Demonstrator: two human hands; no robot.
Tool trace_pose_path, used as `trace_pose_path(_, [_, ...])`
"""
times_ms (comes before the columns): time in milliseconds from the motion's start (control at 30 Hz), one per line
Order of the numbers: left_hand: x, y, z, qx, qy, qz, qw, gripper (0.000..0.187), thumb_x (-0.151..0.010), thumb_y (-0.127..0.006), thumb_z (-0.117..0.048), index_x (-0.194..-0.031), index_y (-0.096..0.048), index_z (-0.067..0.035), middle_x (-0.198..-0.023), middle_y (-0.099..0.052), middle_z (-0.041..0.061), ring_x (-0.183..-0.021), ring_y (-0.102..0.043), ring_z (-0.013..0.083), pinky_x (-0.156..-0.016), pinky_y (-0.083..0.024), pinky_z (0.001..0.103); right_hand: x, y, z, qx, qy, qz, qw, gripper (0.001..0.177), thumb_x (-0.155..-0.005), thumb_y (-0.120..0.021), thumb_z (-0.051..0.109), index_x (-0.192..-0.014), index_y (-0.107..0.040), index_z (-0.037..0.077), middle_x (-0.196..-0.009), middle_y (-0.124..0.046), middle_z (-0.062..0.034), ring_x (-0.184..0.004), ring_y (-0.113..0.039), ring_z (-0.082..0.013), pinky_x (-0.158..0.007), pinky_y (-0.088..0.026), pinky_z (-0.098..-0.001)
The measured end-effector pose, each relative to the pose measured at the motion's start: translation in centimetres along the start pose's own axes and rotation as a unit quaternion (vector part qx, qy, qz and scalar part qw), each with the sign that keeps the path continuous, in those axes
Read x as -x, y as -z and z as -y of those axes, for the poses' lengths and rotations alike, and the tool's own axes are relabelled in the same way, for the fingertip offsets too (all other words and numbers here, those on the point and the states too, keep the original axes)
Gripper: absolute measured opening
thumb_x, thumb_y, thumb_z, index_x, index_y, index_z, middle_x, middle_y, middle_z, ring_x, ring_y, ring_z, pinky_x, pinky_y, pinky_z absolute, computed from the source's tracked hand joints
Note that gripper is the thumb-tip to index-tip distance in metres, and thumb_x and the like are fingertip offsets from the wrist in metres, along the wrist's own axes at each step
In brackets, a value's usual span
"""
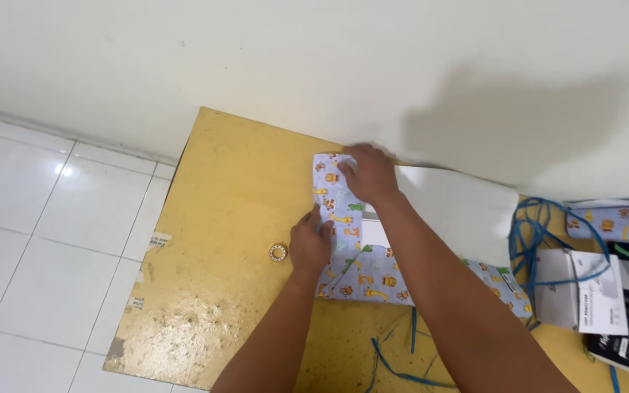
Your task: The person wraps a rectangular box with patterned wrapping paper on a yellow table. They fold the paper edges, smooth the surface, and secure the seams with clear adhesive tape. The clip ends with the box fully wrapped but without a ribbon or tag.
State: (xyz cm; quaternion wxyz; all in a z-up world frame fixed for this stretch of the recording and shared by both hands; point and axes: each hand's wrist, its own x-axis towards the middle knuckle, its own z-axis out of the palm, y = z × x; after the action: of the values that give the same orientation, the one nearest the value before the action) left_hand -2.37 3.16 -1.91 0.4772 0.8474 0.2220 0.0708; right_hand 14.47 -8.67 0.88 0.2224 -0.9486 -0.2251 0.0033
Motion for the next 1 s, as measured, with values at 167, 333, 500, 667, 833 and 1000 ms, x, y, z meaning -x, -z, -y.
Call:
trace_pose_path(167, [-0.1, 0.0, -0.3, -0.013, 0.018, 0.006, 1.0, 0.05, -0.087, -0.075, -0.022, -0.135, -0.065, -0.009, -0.125, -0.07, 0.015, -0.111, -0.066, 0.0373, -0.089, -0.055, 0.045, -5.0, -1.5, 2.4, 0.074, -0.055, 0.092, 0.991, 0.049, -0.092, -0.065, 0.051, -0.128, -0.068, 0.018, -0.113, -0.073, -0.0091, -0.116, -0.062, -0.0346, -0.103, -0.036, -0.0582])
trace_pose_path(333, [0.0, 0.0, -0.8, -0.024, 0.039, 0.006, 0.999, 0.05, -0.087, -0.074, -0.021, -0.135, -0.065, -0.011, -0.129, -0.069, 0.013, -0.114, -0.063, 0.0367, -0.091, -0.054, 0.045, -6.3, -0.9, 2.9, 0.08, -0.172, 0.202, 0.961, 0.048, -0.086, -0.07, 0.064, -0.099, -0.081, 0.019, -0.105, -0.076, -0.003, -0.111, -0.067, -0.0246, -0.105, -0.039, -0.0563])
trace_pose_path(500, [0.3, 0.4, -1.2, -0.027, 0.056, 0.028, 0.998, 0.048, -0.091, -0.072, -0.023, -0.137, -0.062, -0.011, -0.131, -0.068, 0.012, -0.113, -0.065, 0.0359, -0.091, -0.055, 0.045, -7.7, -0.9, -0.6, 0.026, -0.169, 0.229, 0.958, 0.038, -0.075, -0.078, 0.055, -0.092, -0.082, 0.021, -0.098, -0.079, -0.002, -0.096, -0.073, -0.0243, -0.089, -0.054, -0.0509])
trace_pose_path(667, [0.4, 0.5, -1.4, -0.029, 0.069, 0.04, 0.996, 0.051, -0.091, -0.071, -0.025, -0.14, -0.061, -0.014, -0.13, -0.068, 0.012, -0.114, -0.065, 0.0352, -0.09, -0.055, 0.045, -6.9, -0.8, -4.4, 0.065, -0.187, 0.243, 0.949, 0.036, -0.071, -0.08, 0.047, -0.093, -0.084, 0.019, -0.095, -0.079, -0.0064, -0.092, -0.074, -0.0251, -0.084, -0.058, -0.0397])
trace_pose_path(833, [0.4, 0.1, -0.9, -0.036, 0.071, 0.026, 0.997, 0.05, -0.09, -0.073, -0.025, -0.138, -0.063, -0.017, -0.131, -0.065, 0.011, -0.117, -0.061, 0.0352, -0.093, -0.053, 0.045, -6.3, -0.4, -3.2, 0.034, -0.198, 0.207, 0.958, 0.045, -0.073, -0.078, 0.053, -0.092, -0.083, 0.014, -0.093, -0.079, -0.0101, -0.091, -0.075, -0.026, -0.083, -0.059, -0.038])
trace_pose_path(1000, [-0.1, 0.1, -0.4, -0.016, 0.069, 0.036, 0.997, 0.048, -0.088, -0.074, -0.026, -0.135, -0.066, -0.021, -0.127, -0.066, 0.009, -0.114, -0.063, 0.0333, -0.091, -0.054, 0.044, -5.0, 2.4, -0.1, -0.061, -0.266, 0.074, 0.959, 0.054, -0.088, -0.068, 0.065, -0.104, -0.078, 0.015, -0.104, -0.077, -0.0051, -0.098, -0.071, -0.0231, -0.089, -0.053, -0.0396])
